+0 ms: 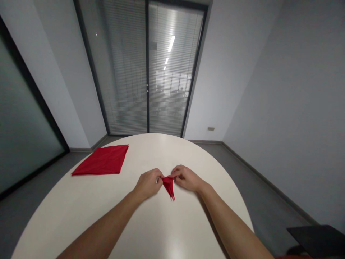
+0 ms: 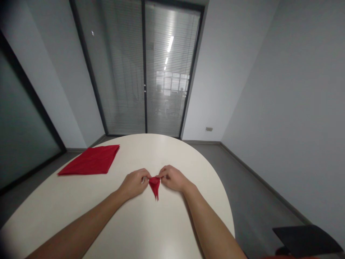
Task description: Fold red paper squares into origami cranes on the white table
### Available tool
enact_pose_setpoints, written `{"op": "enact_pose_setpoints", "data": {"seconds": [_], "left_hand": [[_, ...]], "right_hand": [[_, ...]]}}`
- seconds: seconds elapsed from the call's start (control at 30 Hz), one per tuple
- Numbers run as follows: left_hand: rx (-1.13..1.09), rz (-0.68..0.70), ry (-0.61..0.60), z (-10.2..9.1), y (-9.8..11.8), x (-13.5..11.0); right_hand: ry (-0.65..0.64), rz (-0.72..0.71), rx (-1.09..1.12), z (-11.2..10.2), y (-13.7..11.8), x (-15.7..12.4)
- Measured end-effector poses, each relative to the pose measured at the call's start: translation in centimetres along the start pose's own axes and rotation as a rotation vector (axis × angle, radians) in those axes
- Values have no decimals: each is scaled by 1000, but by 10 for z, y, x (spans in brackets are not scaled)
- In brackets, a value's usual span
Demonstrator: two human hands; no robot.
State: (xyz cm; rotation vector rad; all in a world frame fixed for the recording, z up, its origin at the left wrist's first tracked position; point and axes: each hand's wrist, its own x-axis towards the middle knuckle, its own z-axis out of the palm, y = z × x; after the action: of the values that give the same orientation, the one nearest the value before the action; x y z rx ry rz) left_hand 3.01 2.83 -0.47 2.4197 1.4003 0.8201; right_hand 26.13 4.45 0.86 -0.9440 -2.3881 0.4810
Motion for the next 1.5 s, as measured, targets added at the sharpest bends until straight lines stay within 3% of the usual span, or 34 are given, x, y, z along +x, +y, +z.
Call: {"op": "enact_pose_setpoints", "data": {"seconds": [0.37, 0.63, 0.87, 1.5], "left_hand": [[-30, 28, 2, -2, 2, -1], [-78, 173, -46, 1, -1, -1], [72, 277, -25, -4, 5, -1], [196, 238, -66, -5, 9, -1]], "right_hand": [[16, 38, 46, -1, -1, 1], [0, 23, 11, 1, 4, 0], [58, 2, -56, 5, 5, 2], [-30, -27, -158, 4, 3, 2]]}}
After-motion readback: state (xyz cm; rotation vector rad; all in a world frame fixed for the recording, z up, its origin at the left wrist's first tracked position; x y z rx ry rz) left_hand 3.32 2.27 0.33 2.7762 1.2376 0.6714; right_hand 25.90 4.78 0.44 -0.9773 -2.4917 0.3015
